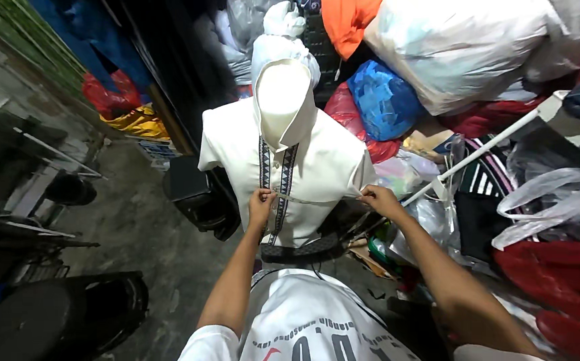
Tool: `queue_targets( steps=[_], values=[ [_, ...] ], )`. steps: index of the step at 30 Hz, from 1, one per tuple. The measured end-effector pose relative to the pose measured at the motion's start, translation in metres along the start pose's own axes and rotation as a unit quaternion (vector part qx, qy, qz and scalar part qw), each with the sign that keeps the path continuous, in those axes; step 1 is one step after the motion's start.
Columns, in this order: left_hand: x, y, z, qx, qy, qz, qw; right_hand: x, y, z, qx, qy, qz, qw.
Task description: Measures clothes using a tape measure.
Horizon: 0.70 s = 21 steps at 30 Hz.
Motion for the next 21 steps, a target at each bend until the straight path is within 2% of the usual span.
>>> queue_targets(
  steps=[9, 14, 21],
  values=[
    [0.003, 0.012, 0.009, -0.034, -0.057, -0.034, 0.997, -0.007, 0.009, -0.007, -0.036, -0.038, -0.021, 0.998],
    [0.005, 0.011, 0.008, 0.018, -0.089, 0.028, 0.995, -0.011, 0.012, -0.008, -0.036, -0.033, -0.013, 0.999],
    [0.002, 0.005, 0.013, 0.057, -0.061, 0.029, 0.996, -0.015, 0.016, -0.008, -0.032, -0.014, -0.023, 0.999]
  ],
)
Point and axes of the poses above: each hand's wrist, its own x-axis away from the middle knuckle, its own z-axis out of the back of the hand, y = z × x, the point moved 10 cm from there along -x, towards the middle knuckle, and after that the axes turned 7 degrees about y, right-handed, at the moved point
